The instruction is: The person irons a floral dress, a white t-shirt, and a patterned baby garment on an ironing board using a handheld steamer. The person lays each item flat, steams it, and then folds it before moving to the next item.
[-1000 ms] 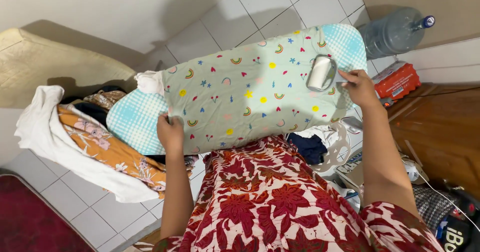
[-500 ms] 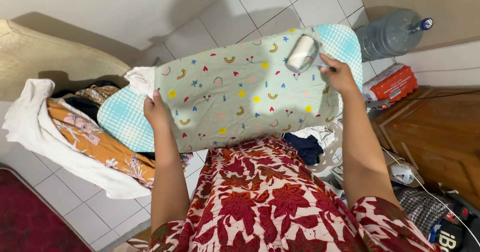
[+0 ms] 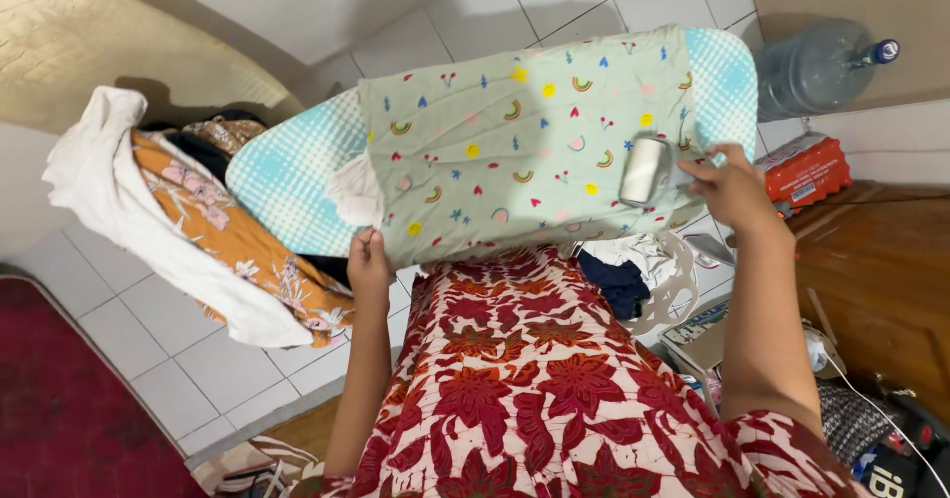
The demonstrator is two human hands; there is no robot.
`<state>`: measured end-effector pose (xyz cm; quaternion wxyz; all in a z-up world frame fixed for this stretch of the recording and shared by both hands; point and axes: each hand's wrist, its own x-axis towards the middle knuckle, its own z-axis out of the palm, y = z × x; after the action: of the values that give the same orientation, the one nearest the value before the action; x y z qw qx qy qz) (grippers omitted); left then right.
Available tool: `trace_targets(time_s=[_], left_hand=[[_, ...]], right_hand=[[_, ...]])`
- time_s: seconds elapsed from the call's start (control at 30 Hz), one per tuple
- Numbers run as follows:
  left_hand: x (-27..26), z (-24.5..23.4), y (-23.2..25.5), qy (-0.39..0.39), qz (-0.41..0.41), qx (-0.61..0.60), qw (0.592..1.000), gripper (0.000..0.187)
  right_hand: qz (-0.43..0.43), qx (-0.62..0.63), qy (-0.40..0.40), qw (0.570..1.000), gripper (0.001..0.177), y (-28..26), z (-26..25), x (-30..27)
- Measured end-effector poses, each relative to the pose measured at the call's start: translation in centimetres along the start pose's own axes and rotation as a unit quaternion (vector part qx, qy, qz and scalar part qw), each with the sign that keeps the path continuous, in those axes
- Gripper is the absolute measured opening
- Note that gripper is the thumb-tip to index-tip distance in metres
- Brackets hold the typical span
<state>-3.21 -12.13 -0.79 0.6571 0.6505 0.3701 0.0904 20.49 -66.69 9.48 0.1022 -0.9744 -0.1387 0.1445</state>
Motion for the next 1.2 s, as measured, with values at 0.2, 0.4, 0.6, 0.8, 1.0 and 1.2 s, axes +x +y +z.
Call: trace_targets(time_s=[0.2,0.4,0.6,0.8,1.0,1.2], left_hand=[[2.6,0.1,0.9,0.002,-0.149,-0.021,0.989,0.028],[1.6,-0.2,0.4,-0.007,-0.053,0.041,0.998,0.029],[0.2,-1.2,1.7,-0.016,-0.051,0.083,0.995,0.041],[-0.2,-1.5,1.3,-0.022,-0.028,0.107,0.994,0.046],[-0.1,-1.1,0.0,-0.014,-0.024,0.097,0.995,0.047],[-0.9,-0.5,0.9,0.024,-0.025,0.112,0.993,0.058]], right_hand=[[-0.040,0.344,-0.105,0.932,0.013,-16.5,4.6,7.6],[-0.420,0.092,0.072,0.900,0.041,-34.3,10.7,8.2],[-0.105,0.242,-0.140,0.954,0.019,-27.8,7.7,8.4],[-0.223,0.053,0.109,0.967,0.047,-16.2,5.1,6.4],[-0.236,0.124,-0.034,0.963,0.060,-25.7,9.6,10.7],[-0.377,0.072,0.068,0.921,0.052,-43.5,13.5,11.1]])
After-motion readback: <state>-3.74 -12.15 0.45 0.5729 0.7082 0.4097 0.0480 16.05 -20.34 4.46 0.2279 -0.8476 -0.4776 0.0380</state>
